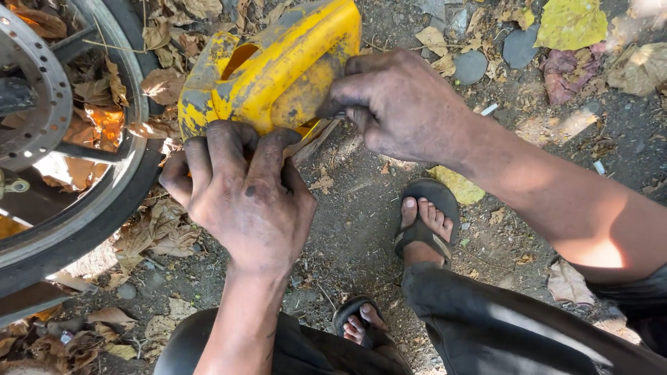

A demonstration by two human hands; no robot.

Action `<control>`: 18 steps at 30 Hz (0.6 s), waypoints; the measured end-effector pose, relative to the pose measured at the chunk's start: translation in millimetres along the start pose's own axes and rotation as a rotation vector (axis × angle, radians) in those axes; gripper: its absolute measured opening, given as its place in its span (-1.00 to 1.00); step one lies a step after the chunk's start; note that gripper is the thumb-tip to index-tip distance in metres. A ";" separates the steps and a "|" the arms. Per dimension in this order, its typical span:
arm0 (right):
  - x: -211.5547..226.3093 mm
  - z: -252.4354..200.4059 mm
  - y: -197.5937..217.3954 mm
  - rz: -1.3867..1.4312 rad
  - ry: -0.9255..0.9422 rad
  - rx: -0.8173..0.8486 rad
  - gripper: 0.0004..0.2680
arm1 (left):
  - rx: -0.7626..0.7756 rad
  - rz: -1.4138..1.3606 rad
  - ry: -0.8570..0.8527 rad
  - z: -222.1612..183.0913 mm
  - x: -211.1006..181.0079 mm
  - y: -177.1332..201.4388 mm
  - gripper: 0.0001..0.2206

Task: Cutting open a plastic oil container using a small blade fragment

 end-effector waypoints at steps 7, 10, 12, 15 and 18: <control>-31.5 -21.7 -12.3 0.363 -0.151 -0.133 -0.83 | 0.018 -0.023 -0.001 0.2 0.8 -1.8 -0.80; -46.9 -29.0 -20.6 0.493 -0.307 -0.115 -0.80 | 0.041 -0.029 -0.010 1.5 -0.7 -1.8 -0.80; -56.7 -33.9 -27.0 0.567 -0.375 -0.122 -0.81 | 0.035 -0.046 -0.019 3.0 -1.6 0.1 -0.80; -45.9 -30.3 -19.5 0.466 -0.306 -0.120 -0.82 | 0.111 -0.018 -0.032 1.9 -0.5 -4.9 -0.76; -27.6 -30.6 2.3 0.210 -0.151 -0.174 -0.85 | 0.132 0.058 -0.042 -1.6 -3.3 -9.5 -0.65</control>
Point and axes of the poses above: each hand's wrist, its own z-axis towards the middle knuckle, its own y-axis out of the back of the hand, x = y × z, the point moved 10 cm from there along z, towards the middle knuckle, and after that the axes turned 11 degrees about -y, right-handed, at the moved point
